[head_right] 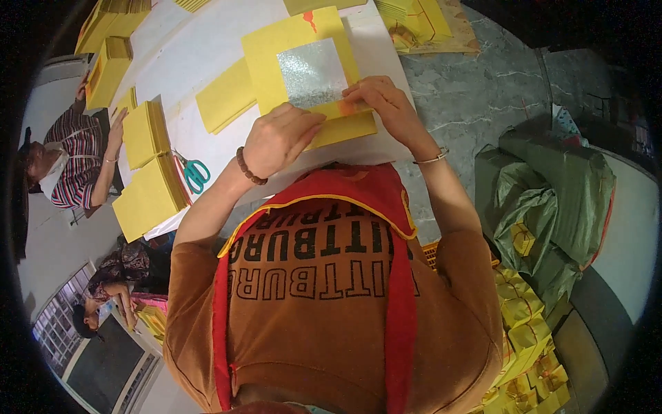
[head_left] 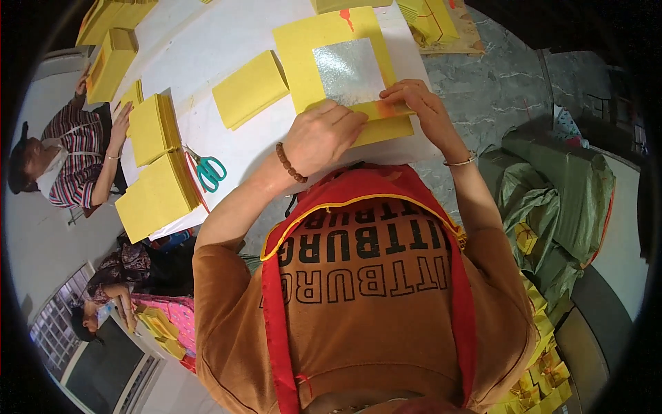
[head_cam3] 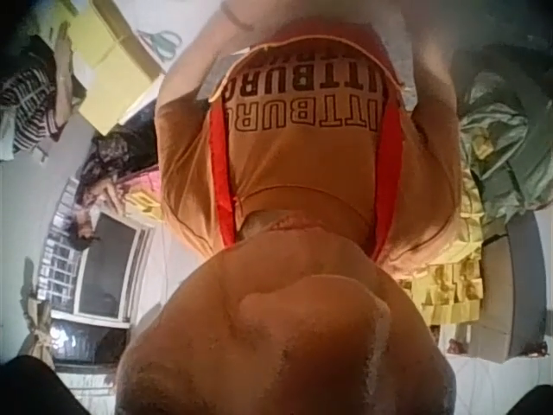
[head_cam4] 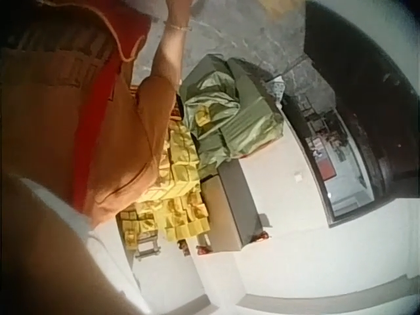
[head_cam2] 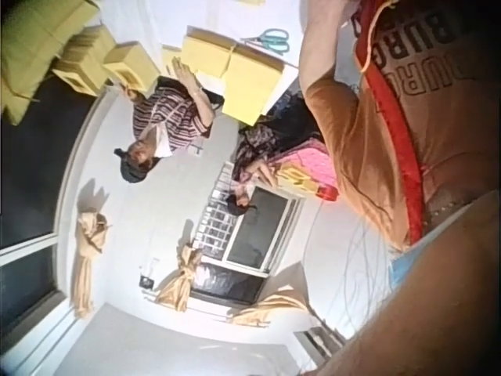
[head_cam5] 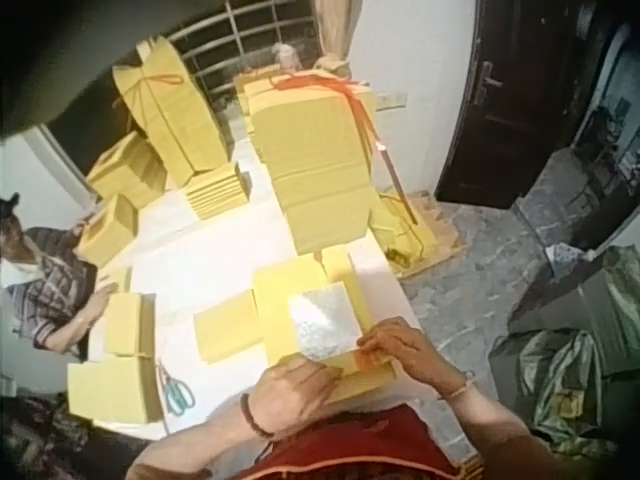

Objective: Folding and stacking sheets of joss paper on a table.

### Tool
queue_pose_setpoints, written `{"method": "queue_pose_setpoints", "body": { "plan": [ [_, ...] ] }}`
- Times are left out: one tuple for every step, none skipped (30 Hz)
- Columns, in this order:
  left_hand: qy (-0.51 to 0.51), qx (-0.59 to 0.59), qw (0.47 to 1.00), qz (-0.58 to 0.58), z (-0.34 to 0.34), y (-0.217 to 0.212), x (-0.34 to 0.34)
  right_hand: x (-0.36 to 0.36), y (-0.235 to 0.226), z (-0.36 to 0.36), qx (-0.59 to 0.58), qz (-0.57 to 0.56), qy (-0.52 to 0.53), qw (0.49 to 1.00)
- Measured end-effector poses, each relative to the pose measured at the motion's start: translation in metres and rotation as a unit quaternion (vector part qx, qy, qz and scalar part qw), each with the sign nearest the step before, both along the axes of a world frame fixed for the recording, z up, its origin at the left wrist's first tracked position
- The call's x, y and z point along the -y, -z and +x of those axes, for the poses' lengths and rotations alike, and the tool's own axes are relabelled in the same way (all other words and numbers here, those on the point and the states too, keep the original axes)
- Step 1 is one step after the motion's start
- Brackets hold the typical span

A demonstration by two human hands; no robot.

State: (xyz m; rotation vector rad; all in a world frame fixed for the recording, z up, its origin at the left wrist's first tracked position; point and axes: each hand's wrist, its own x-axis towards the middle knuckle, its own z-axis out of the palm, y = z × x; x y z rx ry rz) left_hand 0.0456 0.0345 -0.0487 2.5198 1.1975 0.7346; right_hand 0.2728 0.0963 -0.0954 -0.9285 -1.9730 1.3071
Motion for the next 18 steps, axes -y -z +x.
{"method": "queue_pose_setpoints", "body": {
  "plan": [
    [-0.005, 0.02, 1.0, -0.019, -0.001, 0.0, -0.001, 0.001, 0.003, 0.001, -0.017, -0.015, 0.003, 1.0],
    [-0.011, 0.04, 0.998, -0.039, -0.002, 0.0, -0.003, 0.002, 0.004, 0.001, -0.033, -0.031, 0.006, 0.999],
    [-0.007, 0.039, 0.998, -0.038, -0.003, 0.001, -0.005, 0.002, 0.004, 0.002, -0.035, -0.03, 0.009, 0.999],
    [-0.006, 0.051, 0.998, -0.048, -0.006, 0.003, -0.007, 0.002, 0.001, 0.002, -0.041, -0.032, -0.003, 0.999],
    [-0.005, 0.064, 0.996, -0.058, -0.007, 0.004, -0.008, 0.002, 0.0, 0.003, -0.048, -0.034, -0.015, 0.998],
    [-0.003, 0.063, 0.996, -0.057, -0.008, 0.005, -0.008, 0.003, 0.001, 0.004, -0.049, -0.033, -0.012, 0.998],
    [-0.007, 0.072, 0.995, -0.073, -0.009, 0.004, -0.009, 0.004, 0.002, 0.006, -0.065, -0.045, -0.018, 0.997],
    [-0.012, 0.08, 0.993, -0.089, -0.01, 0.004, -0.01, 0.005, 0.003, 0.008, -0.082, -0.056, -0.024, 0.995],
    [-0.01, 0.079, 0.993, -0.088, -0.011, 0.005, -0.01, 0.006, 0.006, 0.01, -0.083, -0.055, -0.023, 0.995],
    [-0.011, 0.083, 0.992, -0.097, -0.011, 0.006, -0.01, 0.007, 0.01, 0.011, -0.094, -0.088, -0.027, 0.991],
    [-0.013, 0.086, 0.991, -0.106, -0.01, 0.007, -0.009, 0.008, 0.013, 0.011, -0.104, -0.12, -0.031, 0.987],
    [-0.011, 0.086, 0.991, -0.105, -0.009, 0.007, -0.008, 0.007, 0.014, 0.012, -0.105, -0.119, -0.03, 0.987],
    [0.011, 0.068, 0.996, -0.061, -0.006, 0.008, -0.007, 0.007, 0.014, 0.011, -0.077, -0.081, -0.036, 0.993],
    [0.032, 0.051, 0.998, -0.018, -0.004, 0.008, -0.005, 0.007, 0.014, 0.01, -0.05, -0.043, -0.042, 0.997],
    [0.033, 0.051, 0.998, -0.018, -0.004, 0.007, -0.004, 0.007, 0.015, 0.01, -0.05, -0.043, -0.041, 0.997],
    [0.068, 0.0, 0.998, 0.001, -0.005, 0.006, -0.003, 0.007, 0.016, 0.01, -0.084, -0.091, -0.037, 0.992],
    [0.102, -0.051, 0.993, 0.019, -0.005, 0.005, -0.002, 0.007, 0.017, 0.01, -0.117, -0.138, -0.032, 0.983],
    [0.102, -0.051, 0.993, 0.019, -0.004, 0.003, 0.0, 0.007, 0.018, 0.011, -0.117, -0.138, -0.031, 0.983]
  ]
}}
